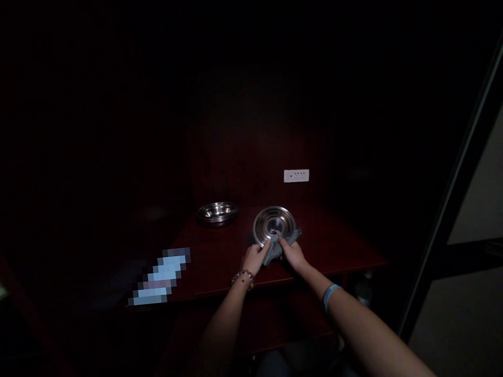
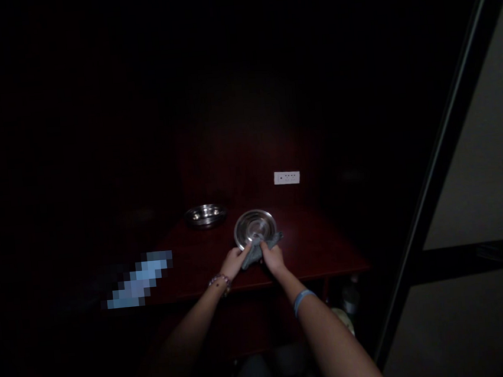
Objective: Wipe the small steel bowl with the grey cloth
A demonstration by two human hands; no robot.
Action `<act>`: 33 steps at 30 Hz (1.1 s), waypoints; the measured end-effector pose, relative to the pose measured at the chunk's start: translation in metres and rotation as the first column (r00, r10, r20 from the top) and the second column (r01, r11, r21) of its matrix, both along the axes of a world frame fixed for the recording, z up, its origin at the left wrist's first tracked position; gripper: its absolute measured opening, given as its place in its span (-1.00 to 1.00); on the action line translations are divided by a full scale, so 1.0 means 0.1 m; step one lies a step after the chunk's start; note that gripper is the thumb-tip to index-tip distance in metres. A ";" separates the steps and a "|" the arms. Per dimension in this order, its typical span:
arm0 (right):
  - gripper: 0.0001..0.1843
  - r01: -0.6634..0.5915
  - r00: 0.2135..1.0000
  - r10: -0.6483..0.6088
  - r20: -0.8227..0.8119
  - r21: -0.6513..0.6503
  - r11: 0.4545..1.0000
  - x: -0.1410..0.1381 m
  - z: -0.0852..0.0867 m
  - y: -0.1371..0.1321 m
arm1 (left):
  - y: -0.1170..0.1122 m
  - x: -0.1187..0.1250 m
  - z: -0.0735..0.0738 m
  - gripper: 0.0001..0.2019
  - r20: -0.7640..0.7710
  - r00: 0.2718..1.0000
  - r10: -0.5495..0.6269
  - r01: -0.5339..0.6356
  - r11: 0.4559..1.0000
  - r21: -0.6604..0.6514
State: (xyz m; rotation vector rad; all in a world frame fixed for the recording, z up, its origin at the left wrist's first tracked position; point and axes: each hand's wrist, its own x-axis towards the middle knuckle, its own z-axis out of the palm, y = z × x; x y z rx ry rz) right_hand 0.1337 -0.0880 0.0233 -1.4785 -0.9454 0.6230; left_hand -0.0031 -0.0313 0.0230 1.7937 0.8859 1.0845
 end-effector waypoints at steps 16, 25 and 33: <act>-0.55 -0.291 0.957 0.291 0.007 0.063 0.955 0.13 0.06 0.02 | -0.04 0.01 0.04 -0.47 -0.064 0.997 0.042 -0.041 0.999 0.009; -0.63 -0.297 0.951 0.295 0.089 0.007 0.955 0.55 -0.03 -0.04 | -0.11 -0.02 0.09 -0.37 -0.236 0.941 -0.241 0.278 0.951 0.138; -0.75 -0.094 0.954 0.072 0.291 0.062 0.994 0.49 0.04 -0.01 | 0.01 0.01 0.02 -0.40 -0.151 0.971 -0.187 0.209 0.966 0.153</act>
